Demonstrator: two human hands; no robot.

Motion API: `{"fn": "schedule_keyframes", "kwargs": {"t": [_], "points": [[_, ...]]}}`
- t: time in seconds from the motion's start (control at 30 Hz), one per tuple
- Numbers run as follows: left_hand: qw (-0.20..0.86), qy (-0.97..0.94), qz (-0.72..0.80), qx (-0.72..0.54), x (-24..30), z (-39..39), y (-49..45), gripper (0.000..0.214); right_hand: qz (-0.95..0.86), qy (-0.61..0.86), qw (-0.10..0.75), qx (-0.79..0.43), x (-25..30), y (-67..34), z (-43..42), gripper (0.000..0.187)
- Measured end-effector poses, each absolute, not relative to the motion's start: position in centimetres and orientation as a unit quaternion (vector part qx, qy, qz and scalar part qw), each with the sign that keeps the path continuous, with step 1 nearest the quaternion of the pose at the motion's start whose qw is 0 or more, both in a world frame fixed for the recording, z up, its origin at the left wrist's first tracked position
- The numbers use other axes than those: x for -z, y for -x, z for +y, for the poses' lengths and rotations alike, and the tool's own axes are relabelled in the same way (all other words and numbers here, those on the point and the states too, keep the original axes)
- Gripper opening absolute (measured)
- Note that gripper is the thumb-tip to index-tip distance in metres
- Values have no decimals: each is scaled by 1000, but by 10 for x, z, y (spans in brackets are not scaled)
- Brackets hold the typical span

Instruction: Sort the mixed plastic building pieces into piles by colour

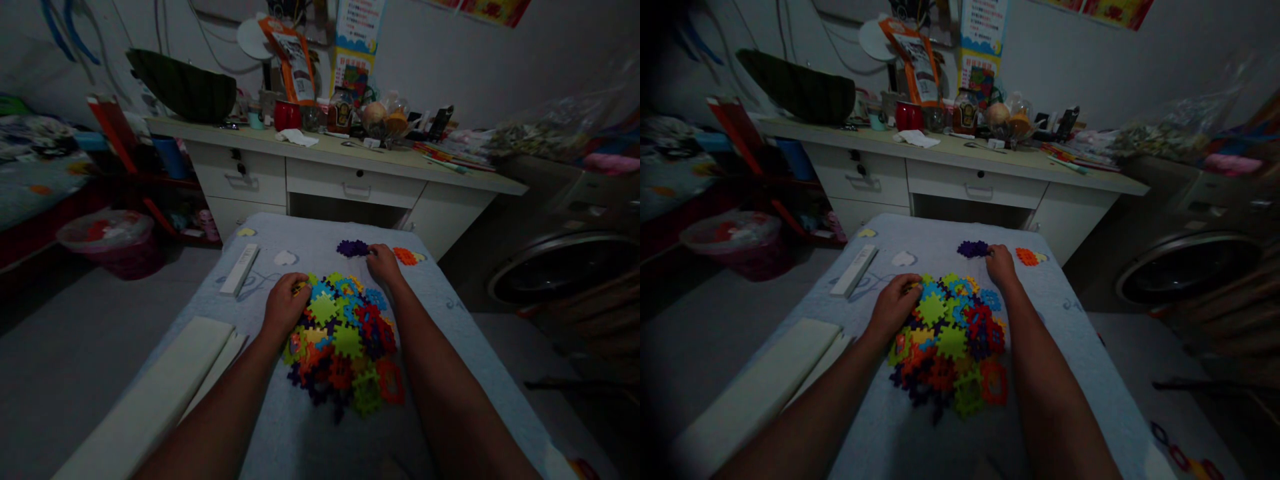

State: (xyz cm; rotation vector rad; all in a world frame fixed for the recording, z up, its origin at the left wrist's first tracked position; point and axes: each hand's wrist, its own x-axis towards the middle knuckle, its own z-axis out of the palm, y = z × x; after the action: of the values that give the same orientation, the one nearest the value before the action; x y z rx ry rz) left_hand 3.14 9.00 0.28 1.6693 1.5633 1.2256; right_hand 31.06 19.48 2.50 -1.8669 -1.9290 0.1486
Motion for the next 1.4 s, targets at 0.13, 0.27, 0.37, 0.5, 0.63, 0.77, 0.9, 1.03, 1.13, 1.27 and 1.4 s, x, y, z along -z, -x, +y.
{"fn": "schedule_keyframes", "kwargs": {"t": [0.13, 0.27, 0.37, 0.5, 0.63, 0.77, 0.9, 1.03, 1.13, 1.27, 1.4], "points": [[268, -622, 579, -454, -3, 90, -31, 29, -737, 621, 207, -169, -43, -311, 192, 18], [267, -624, 579, -452, -1, 91, -31, 29, -776, 534, 126, -313, -56, -301, 184, 15], [266, -623, 579, -453, 0, 91, -31, 29, -789, 525, 76, -310, -59, -291, 179, 13], [268, -621, 581, -453, -2, 91, -31, 29, -789, 535, 30, -301, -61, -284, 176, 12], [269, -620, 583, -451, -4, 91, -32, 30, -777, 550, 23, -304, -62, -284, 174, 13], [268, -621, 584, -449, -5, 90, -32, 30, -774, 548, 35, -316, -62, -285, 174, 13], [266, -619, 586, -450, -6, 89, -32, 28, -774, 539, 69, -324, -60, -285, 175, 13], [268, -621, 584, -448, -7, 89, -32, 27, -786, 531, 91, -303, -61, -284, 177, 11], [264, -624, 583, -449, -5, 90, -32, 27, -801, 518, 96, -286, -63, -280, 176, 12], [265, -623, 582, -451, -3, 91, -32, 28, -816, 488, 95, -296, -63, -268, 173, 21], [262, -622, 583, -452, -1, 91, -31, 29, -836, 468, 84, -273, -60, -256, 171, 19]]}}
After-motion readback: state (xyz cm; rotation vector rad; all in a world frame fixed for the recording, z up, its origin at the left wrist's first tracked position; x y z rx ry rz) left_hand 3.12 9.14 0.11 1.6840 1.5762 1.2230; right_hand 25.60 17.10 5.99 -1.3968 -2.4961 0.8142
